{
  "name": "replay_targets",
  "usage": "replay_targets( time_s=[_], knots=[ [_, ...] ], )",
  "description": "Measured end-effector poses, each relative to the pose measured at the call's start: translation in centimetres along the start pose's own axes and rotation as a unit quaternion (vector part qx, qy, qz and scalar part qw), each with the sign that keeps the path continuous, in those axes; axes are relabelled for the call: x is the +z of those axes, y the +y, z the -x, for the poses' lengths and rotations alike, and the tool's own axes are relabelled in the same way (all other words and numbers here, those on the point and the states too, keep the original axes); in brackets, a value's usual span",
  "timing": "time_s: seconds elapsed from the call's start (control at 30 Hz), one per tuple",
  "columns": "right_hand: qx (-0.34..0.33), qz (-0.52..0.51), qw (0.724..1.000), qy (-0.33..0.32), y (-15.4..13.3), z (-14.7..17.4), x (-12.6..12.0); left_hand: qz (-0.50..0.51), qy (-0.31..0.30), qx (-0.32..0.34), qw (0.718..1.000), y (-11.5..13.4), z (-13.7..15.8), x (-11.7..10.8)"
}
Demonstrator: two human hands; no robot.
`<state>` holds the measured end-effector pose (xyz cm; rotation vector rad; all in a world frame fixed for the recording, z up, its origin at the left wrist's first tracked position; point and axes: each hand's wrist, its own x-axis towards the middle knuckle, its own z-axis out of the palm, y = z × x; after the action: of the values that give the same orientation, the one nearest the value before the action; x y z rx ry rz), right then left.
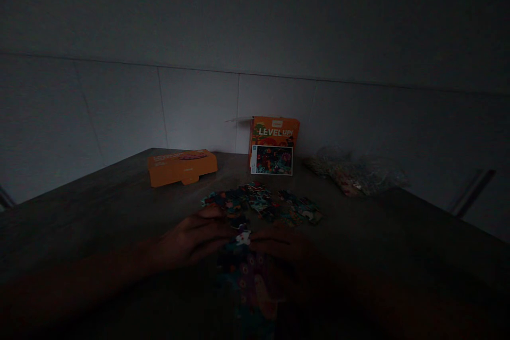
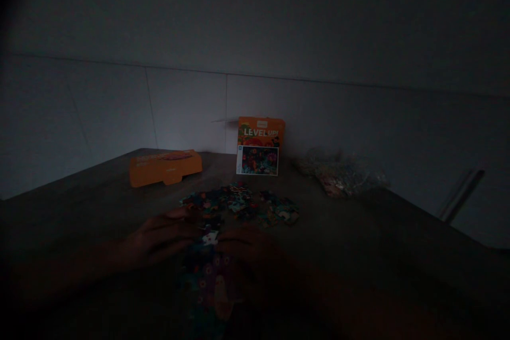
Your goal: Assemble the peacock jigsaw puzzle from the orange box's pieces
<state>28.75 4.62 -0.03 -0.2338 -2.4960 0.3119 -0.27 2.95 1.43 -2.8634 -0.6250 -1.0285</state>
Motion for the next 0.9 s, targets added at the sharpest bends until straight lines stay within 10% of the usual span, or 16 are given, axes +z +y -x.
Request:
replay_targets(
  time_s=[0.9],
  knots=[
    [0.066, 0.015, 0.997, -0.038, -0.6, -0.6, -0.2, 0.012, -0.033, -0.110, 0.993, -1.1, 0.6, 1.0]
  ],
)
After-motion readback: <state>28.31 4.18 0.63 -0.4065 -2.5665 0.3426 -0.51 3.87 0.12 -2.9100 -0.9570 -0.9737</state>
